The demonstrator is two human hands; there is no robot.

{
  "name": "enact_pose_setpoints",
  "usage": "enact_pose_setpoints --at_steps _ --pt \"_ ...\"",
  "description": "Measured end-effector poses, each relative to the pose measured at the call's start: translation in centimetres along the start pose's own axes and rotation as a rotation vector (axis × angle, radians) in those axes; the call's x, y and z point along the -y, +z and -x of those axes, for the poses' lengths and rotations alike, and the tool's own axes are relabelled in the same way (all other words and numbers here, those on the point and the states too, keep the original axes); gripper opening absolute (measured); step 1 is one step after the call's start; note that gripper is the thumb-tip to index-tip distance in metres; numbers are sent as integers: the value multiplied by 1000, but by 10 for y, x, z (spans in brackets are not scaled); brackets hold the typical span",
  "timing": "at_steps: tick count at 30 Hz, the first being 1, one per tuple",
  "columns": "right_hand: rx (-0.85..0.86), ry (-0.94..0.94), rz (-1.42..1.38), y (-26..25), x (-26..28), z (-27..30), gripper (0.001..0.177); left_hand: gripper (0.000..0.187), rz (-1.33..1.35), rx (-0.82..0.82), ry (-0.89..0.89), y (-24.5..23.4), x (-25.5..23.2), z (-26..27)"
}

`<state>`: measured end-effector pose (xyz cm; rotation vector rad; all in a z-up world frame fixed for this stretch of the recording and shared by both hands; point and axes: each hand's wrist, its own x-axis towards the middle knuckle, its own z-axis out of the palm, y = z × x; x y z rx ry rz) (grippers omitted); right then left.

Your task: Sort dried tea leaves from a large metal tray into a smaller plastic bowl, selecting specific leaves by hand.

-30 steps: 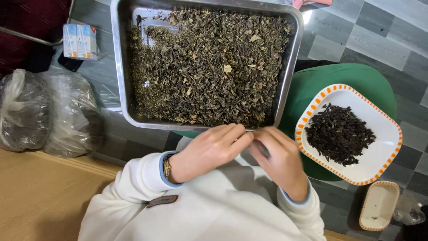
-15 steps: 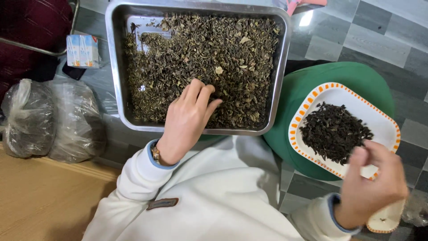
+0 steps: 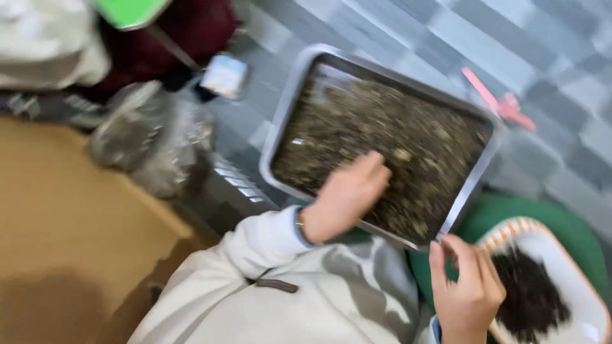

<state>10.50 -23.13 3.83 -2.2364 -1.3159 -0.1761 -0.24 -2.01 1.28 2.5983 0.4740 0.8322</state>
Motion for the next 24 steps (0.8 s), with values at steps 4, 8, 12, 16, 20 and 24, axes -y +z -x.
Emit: enact_pose_setpoints --at_steps 4,8,12,16,20,24 --pt "40 -142 8 37 -1 -19 18 9 -115 -27 -18 13 7 6" --pt "50 -178 29 57 9 -35 24 15 -63 -10 27 30 9 9" --pt "81 -225 53 75 16 -47 34 9 -36 -79 39 20 4 11" --pt "121 -219 39 85 16 -54 38 9 -47 -42 31 27 10 12" --pt "95 -217 4 83 29 -61 36 10 -67 -29 3 5 14 13" --pt "-32 -293 24 91 24 -62 27 6 -466 17 32 0 13 12"
